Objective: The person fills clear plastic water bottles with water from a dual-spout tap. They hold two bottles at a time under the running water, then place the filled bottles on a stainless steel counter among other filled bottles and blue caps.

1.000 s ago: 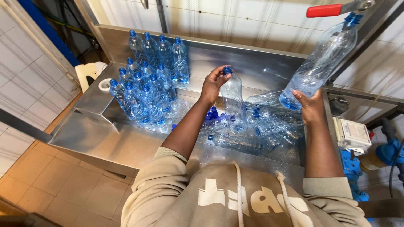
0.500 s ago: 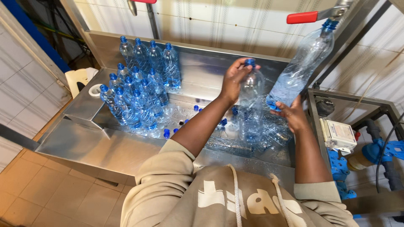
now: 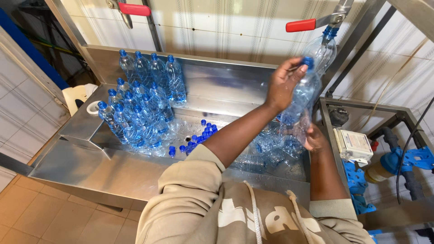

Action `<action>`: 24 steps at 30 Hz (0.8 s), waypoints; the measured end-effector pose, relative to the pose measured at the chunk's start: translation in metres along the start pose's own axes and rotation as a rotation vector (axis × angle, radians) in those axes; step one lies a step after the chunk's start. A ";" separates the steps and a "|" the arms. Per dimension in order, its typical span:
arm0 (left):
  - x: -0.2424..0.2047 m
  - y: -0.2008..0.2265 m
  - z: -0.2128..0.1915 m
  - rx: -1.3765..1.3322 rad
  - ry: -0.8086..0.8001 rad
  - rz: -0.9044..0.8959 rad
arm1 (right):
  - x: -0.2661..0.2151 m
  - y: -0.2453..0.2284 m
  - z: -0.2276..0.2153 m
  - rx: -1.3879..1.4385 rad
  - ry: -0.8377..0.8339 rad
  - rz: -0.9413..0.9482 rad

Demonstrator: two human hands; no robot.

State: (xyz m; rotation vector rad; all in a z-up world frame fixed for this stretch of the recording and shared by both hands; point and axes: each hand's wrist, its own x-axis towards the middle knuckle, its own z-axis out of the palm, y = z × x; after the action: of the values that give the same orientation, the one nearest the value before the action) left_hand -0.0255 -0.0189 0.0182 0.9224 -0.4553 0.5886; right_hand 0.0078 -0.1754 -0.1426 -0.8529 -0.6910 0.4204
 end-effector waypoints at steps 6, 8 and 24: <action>0.007 -0.010 -0.007 -0.017 0.114 -0.117 | -0.012 0.002 -0.005 0.123 0.004 0.043; 0.010 -0.013 -0.015 0.063 0.023 -0.242 | -0.014 0.007 -0.008 0.133 -0.005 0.026; 0.016 -0.016 -0.031 0.735 -0.161 -0.446 | -0.043 -0.007 -0.025 0.105 0.279 0.006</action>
State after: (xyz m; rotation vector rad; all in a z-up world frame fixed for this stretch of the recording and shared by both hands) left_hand 0.0010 0.0041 0.0017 1.7263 -0.1514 0.2620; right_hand -0.0044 -0.2186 -0.1652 -0.7951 -0.4050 0.3316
